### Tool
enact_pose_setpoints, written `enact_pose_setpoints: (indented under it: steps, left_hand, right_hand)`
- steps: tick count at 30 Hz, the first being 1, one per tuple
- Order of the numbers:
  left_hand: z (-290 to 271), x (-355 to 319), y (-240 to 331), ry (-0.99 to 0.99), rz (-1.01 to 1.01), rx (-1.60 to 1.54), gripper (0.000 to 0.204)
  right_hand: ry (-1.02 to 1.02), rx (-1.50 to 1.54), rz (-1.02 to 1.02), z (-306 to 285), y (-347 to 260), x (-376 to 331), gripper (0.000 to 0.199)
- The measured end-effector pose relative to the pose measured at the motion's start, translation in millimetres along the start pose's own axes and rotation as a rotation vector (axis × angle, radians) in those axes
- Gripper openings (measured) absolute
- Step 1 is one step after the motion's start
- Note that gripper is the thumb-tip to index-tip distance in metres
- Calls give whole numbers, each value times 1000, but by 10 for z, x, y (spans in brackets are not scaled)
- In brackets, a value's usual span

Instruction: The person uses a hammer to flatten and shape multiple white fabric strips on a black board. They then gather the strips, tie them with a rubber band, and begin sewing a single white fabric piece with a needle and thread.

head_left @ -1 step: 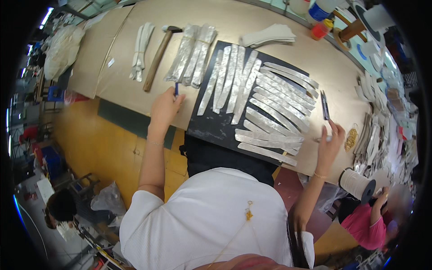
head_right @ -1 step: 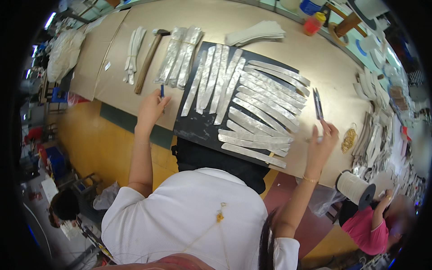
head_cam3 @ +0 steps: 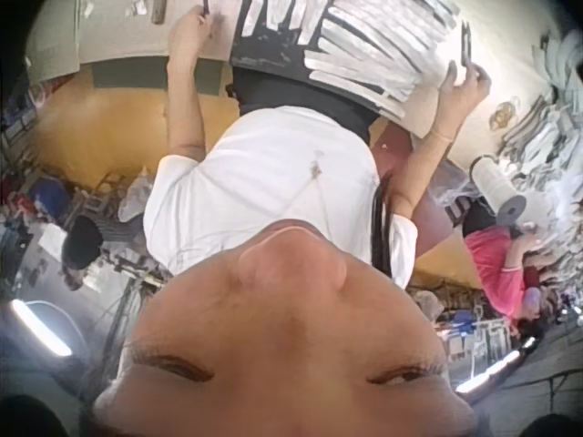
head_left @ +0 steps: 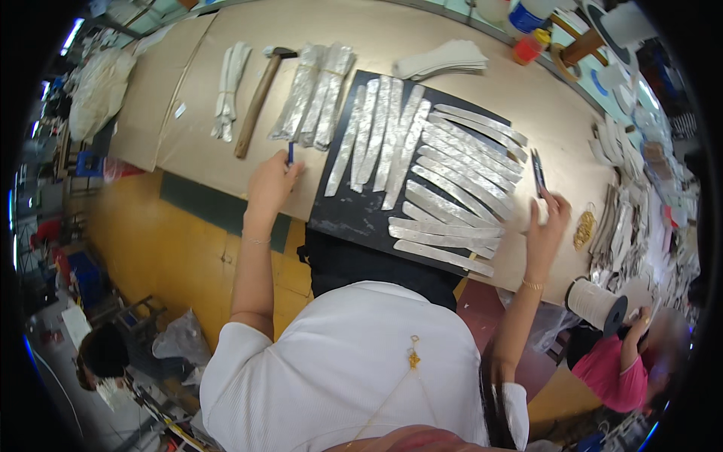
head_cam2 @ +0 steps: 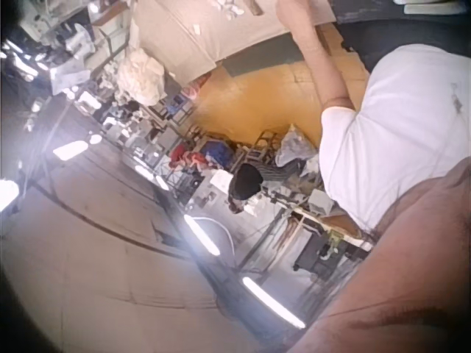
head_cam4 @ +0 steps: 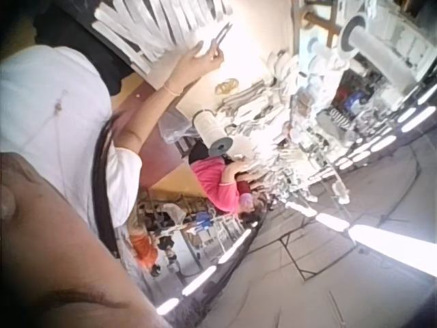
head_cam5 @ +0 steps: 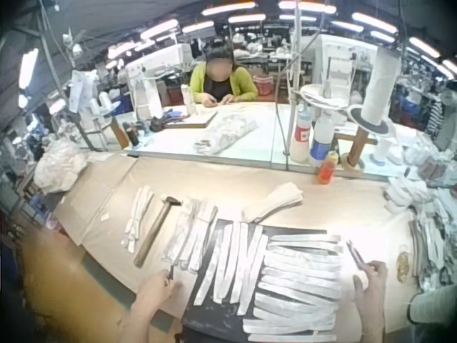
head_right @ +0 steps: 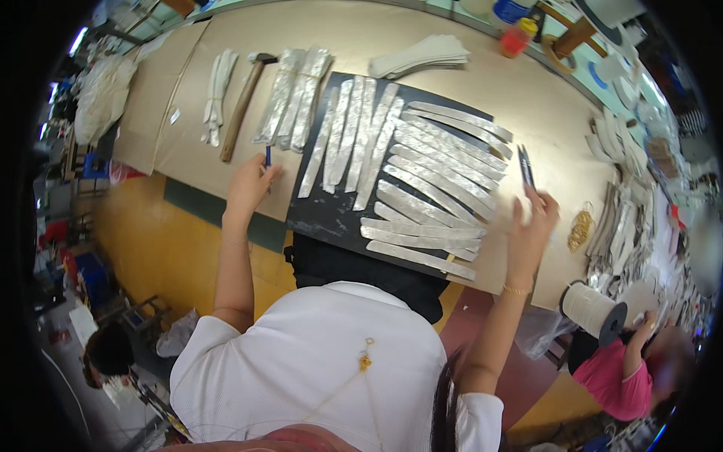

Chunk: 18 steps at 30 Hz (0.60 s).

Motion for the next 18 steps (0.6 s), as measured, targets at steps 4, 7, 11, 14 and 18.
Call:
enact_pose_setpoints:
  steps: [4, 7, 11, 14, 18]
  left_hand:
    - [136, 85, -99, 5, 37, 28, 33]
    - [137, 140, -1, -43, 37, -103, 31]
    - [94, 41, -30, -70, 8, -121, 33]
    - [2, -28, -35, -62, -55, -137, 35]
    - [-231, -13, 220, -7, -35, -184, 33]
  right_hand:
    - [-93, 148, -207, 477, -569, 483, 34]
    - [-219, 107, -297, 813, -855, 888, 34]
    - [-441, -52, -265, 1161, -996, 1131, 28]
    - [-556, -168, -210, 1255, -1015, 1194, 28]
    - [-615, -100, -175, 1358, -865, 1211, 27]
Point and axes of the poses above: each hand's wrist, its own x-axis towards the middle knuckle, its own z-axis out of the palm, y = z × x, the point moved 10 cm from there along x, towards the middle knuckle, and after that the axes turned 11 degrees about z, right-handed, at the moved point
